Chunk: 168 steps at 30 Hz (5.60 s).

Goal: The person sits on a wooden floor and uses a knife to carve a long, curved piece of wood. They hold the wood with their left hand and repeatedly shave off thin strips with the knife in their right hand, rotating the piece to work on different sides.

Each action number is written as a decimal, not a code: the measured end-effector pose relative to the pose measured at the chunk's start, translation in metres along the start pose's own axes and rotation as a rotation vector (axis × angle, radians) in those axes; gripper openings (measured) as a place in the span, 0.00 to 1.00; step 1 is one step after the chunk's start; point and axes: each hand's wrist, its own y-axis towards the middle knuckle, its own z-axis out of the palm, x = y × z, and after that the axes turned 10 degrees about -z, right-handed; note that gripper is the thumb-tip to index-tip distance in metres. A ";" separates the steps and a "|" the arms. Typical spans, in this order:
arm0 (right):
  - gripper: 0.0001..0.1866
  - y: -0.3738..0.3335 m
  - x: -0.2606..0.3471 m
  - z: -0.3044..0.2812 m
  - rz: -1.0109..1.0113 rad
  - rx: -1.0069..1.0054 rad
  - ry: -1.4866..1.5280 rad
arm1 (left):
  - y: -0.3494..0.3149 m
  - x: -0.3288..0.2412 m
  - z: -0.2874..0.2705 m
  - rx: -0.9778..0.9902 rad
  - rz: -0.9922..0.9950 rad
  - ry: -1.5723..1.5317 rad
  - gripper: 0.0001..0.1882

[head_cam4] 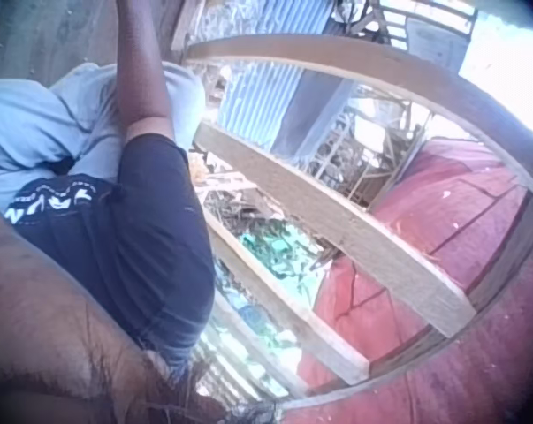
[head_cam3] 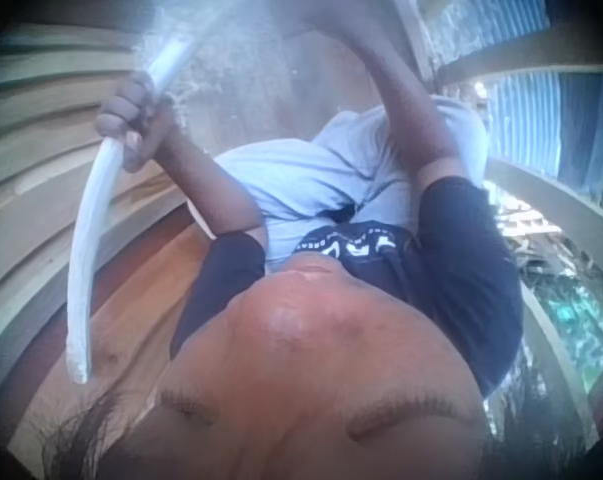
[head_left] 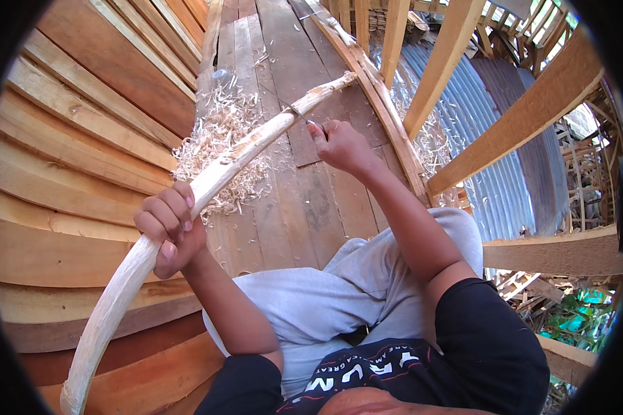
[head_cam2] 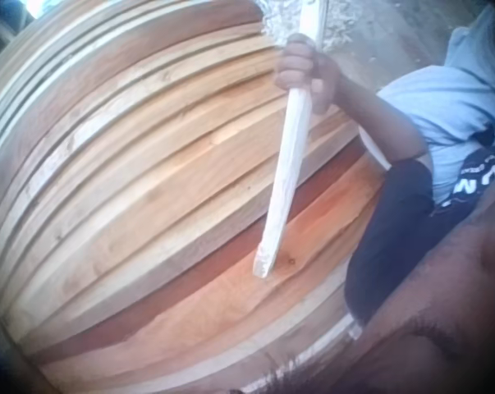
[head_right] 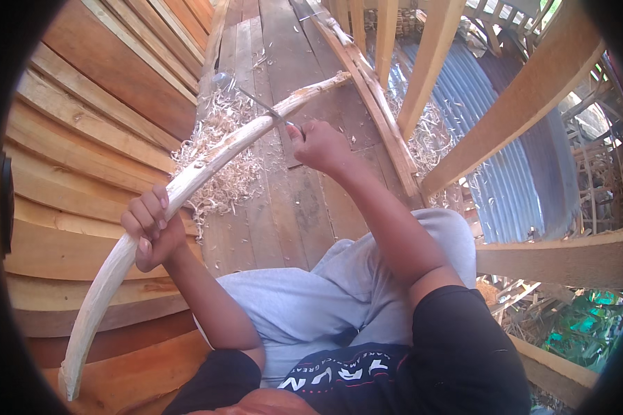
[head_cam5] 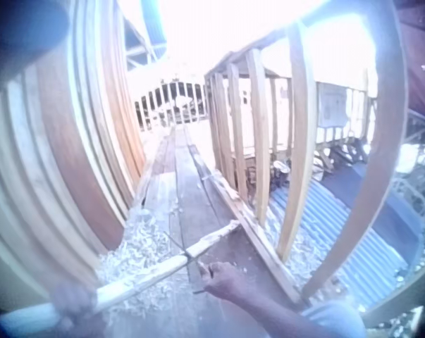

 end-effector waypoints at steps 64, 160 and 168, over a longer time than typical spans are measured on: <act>0.27 -0.013 0.045 0.006 -0.226 0.026 0.143 | 0.000 -0.002 0.011 -0.041 0.024 -0.003 0.14; 0.19 -0.029 0.054 0.031 -0.425 -0.181 -0.055 | 0.002 0.029 0.031 -0.440 0.018 0.044 0.09; 0.18 -0.027 0.062 0.030 -0.393 -0.178 -0.070 | 0.003 0.032 0.036 -0.458 0.032 0.041 0.08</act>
